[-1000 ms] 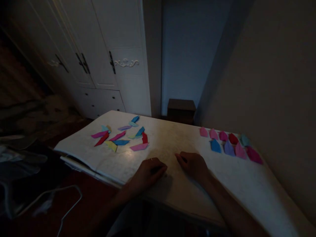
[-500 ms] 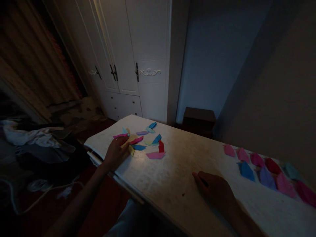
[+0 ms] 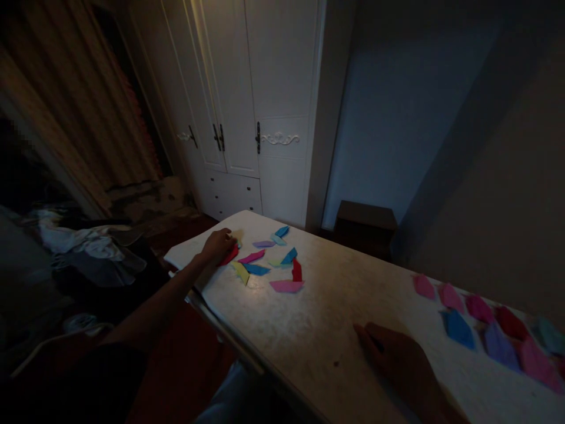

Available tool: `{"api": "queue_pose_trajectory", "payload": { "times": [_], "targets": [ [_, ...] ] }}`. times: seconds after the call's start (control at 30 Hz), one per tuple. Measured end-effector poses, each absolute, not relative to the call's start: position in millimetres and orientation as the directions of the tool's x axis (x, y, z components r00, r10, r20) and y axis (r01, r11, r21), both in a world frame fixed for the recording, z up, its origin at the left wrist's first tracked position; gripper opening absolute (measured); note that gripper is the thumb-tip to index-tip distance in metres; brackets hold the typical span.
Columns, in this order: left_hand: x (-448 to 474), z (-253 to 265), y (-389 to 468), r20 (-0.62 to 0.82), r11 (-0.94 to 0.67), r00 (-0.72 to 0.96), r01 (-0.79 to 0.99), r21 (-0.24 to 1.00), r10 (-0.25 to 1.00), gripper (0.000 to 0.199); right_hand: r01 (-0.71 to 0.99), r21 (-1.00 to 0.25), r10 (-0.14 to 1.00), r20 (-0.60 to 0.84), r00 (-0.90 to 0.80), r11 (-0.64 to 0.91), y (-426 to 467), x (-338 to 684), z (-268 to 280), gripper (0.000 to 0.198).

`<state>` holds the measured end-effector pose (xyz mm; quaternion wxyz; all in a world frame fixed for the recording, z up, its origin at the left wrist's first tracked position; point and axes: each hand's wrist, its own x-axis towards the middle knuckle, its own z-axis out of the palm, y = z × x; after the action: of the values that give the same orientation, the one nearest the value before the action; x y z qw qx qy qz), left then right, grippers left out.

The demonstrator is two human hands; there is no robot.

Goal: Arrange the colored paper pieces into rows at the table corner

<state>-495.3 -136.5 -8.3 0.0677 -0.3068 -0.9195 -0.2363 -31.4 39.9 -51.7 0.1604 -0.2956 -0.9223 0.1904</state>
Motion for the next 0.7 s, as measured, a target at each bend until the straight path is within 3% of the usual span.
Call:
{"api": "queue_pose_trajectory", "payload": {
  "times": [0.53, 0.7],
  "targets": [
    [-508, -18, -126, 0.226, 0.593, -0.776, 0.604, 0.532, 0.589, 0.037, 0.492, -0.485, 0.623, 0.149, -0.768, 0.723, 44, -29, -52, 0.063],
    [-498, -12, -120, 0.292, 0.482, -0.748, 0.625, 0.615, 0.596, 0.036, 0.500, -0.471, 0.624, 0.148, -0.767, 0.727, 43, -30, -50, 0.062]
  ]
}}
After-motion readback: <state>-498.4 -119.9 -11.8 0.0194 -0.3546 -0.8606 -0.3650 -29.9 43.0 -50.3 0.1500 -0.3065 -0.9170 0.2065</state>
